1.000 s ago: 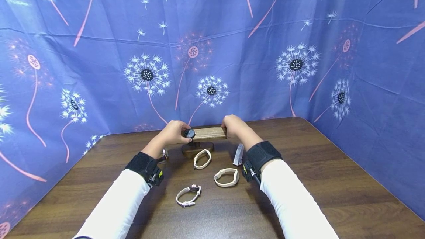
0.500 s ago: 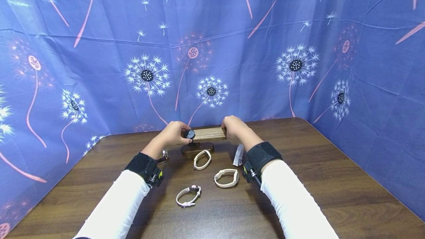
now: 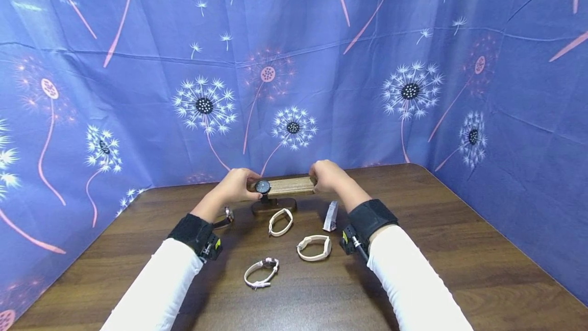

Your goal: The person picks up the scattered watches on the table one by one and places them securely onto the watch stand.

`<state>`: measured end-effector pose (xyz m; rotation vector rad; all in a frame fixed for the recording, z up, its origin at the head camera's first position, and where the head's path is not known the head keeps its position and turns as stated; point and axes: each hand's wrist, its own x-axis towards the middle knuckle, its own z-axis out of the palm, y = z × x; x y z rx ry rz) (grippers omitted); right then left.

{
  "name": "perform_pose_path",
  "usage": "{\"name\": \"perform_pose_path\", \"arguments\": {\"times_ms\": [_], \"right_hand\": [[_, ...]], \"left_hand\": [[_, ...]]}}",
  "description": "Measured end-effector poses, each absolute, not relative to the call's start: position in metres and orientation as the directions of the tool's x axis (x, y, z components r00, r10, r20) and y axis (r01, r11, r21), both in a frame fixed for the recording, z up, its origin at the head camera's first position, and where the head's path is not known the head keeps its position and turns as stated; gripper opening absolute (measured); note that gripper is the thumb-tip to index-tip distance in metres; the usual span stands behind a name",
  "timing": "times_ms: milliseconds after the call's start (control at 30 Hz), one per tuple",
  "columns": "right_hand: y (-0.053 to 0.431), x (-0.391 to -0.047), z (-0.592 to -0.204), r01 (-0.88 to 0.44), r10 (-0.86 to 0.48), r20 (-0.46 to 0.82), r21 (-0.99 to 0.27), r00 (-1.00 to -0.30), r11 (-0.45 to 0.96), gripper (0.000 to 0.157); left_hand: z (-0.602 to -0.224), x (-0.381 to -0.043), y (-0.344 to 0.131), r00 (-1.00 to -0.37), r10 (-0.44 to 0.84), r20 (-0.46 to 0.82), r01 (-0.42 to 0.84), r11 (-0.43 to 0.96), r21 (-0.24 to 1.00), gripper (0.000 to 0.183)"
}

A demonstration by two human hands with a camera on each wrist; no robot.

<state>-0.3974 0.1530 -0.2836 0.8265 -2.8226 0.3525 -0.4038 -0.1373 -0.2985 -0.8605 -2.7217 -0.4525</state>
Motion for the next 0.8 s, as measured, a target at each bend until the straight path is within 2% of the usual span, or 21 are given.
{"name": "perform_pose_path", "arguments": {"times_ms": [167,433,800], "right_hand": [[0.163,-0.389,-0.279,-0.554,-0.496,0.271,-0.208,-0.825,0.806,0.039],[0.175,-0.377,-0.285,-0.584,-0.492,0.336,-0.280,-0.803,0.762,0.030],[0.182,-0.358,-0.298,-0.601,-0.499,0.337,-0.378,-0.798,0.704,0.025]], "left_hand": [[-0.292,-0.396,-0.146,-0.775,0.508,0.376,0.606,0.766,0.213,0.047],[-0.288,-0.375,-0.160,-0.822,0.421,0.384,0.556,0.742,0.375,0.040],[-0.297,-0.351,-0.171,-0.808,0.384,0.447,0.576,0.676,0.460,0.021]]}}
